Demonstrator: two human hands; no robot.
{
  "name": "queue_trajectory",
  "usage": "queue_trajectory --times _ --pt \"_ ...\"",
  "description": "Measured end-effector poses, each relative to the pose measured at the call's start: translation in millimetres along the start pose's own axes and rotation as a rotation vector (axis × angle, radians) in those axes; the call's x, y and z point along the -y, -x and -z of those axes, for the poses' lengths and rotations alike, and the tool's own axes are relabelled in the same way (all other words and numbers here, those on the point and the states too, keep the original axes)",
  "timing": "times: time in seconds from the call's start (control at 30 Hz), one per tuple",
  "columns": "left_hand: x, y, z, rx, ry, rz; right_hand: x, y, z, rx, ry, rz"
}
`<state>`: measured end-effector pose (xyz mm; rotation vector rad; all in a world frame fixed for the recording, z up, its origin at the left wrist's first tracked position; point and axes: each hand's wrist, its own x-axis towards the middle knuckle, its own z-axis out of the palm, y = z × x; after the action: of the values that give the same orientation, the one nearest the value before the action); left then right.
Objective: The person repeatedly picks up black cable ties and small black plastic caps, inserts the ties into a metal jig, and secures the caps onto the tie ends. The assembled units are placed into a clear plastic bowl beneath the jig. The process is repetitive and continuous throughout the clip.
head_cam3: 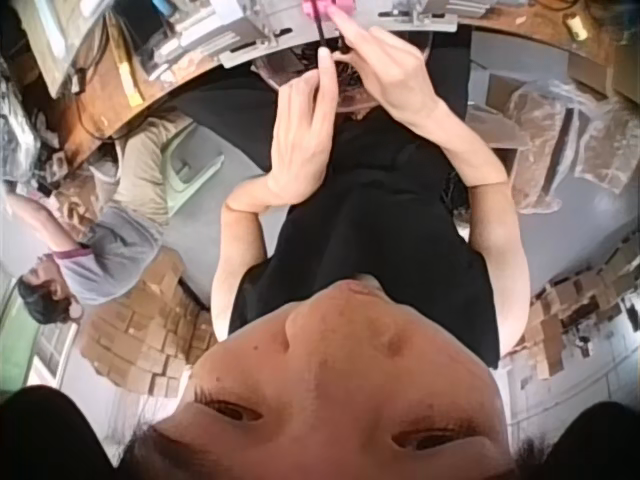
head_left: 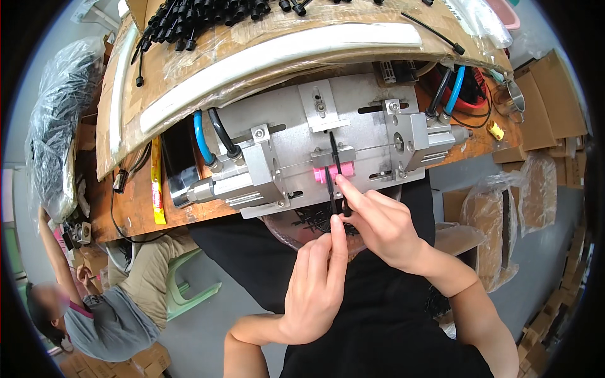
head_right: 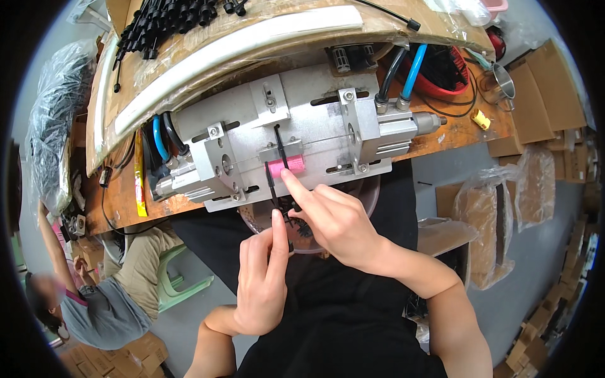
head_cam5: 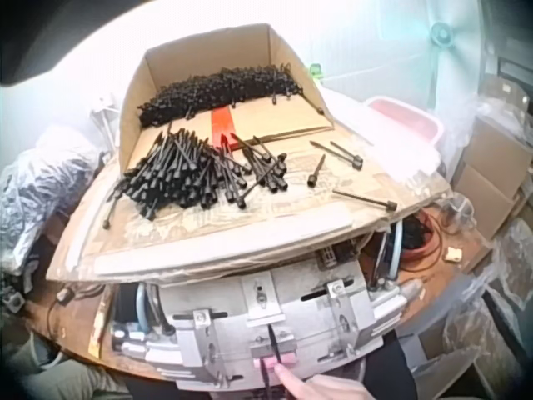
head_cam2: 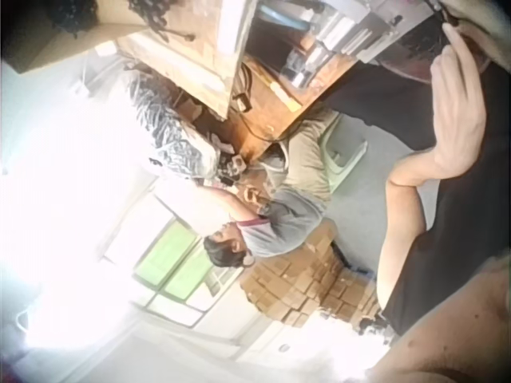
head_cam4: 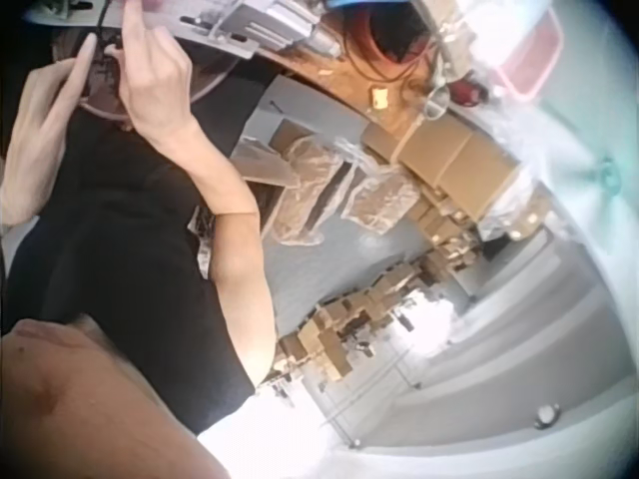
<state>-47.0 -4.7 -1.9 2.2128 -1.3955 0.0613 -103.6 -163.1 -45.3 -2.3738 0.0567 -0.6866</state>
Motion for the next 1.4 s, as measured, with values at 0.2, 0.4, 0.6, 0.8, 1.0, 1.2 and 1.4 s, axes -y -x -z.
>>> queue_trajectory --times 0.2,0.4,0.6,0.8,1.0,1.2,1.4 --pt "-2 11 1 -0.151 0.121 -0.002 -3 -4 -9 -0.006 0.024 0.004" --pt "-3 13 5 -0.149 0.122 -0.033 5 -13 7 0.058 0.087 -0.032" --pt "23 41 -11 0.176 0.1 0.005 6 -29 64 -0.134 0.18 -0.001" --pt "43 -30 27 0.242 0.191 -0.074 -19 -102 121 -0.378 0.478 0.166" --pt "80 -217 49 -0.371 -0.16 -0.314 -83 -234 127 -0.069 0.596 0.483" --pt "101 -248 64 -0.095 -0.111 -0.292 -96 -261 138 0.225 0.549 0.254" --pt "82 -175 67 -0.255 0.011 -0.242 -64 -228 160 -0.045 0.538 0.163"
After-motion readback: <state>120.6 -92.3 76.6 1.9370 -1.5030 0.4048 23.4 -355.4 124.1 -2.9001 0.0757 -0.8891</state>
